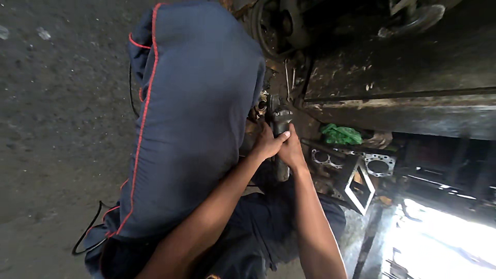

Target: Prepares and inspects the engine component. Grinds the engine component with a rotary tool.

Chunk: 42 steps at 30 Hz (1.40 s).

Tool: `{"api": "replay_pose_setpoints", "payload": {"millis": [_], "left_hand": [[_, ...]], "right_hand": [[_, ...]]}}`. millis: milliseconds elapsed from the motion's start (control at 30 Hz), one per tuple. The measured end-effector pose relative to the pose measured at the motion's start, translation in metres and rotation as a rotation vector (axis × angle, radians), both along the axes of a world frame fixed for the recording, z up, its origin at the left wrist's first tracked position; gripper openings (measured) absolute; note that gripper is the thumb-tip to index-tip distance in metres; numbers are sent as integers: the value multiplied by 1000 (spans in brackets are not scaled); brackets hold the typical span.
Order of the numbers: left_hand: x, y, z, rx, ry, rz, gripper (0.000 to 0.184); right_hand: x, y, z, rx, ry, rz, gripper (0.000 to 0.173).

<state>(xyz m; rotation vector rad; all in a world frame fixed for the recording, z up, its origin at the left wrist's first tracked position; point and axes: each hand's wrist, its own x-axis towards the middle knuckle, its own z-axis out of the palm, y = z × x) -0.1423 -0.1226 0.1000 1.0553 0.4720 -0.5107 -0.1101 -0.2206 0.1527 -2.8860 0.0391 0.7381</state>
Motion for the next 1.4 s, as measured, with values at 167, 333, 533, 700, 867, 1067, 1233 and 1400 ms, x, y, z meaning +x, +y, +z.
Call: {"api": "replay_pose_setpoints", "payload": {"millis": [167,333,533,700,867,1067,1233,1400], "left_hand": [[0,1,6,10,-11,-34,96],[1,0,5,14,-27,-35,96],[4,-1,-11,18,15,-53,101],[5,-2,-22,57,-2,-43,97],[3,-4,-24,101,-3,-36,98],[5,-5,-8,101,58,-69,106],[7,-1,14,110,82,-81,103],[6,0,26,124,69,-85,98]], "right_hand": [[-2,-6,3,28,-27,1,63],[-2,-7,2,50,-18,-7,61],[2,-6,-15,22,22,-33,66],[3,-8,-29,6,32,-45,69],[3,-4,-29,-18,47,-65,71],[3,-9,-21,23,38,-80,66],[6,-6,-1,63,46,-66,60],[6,-6,12,88,42,-65,55]]}}
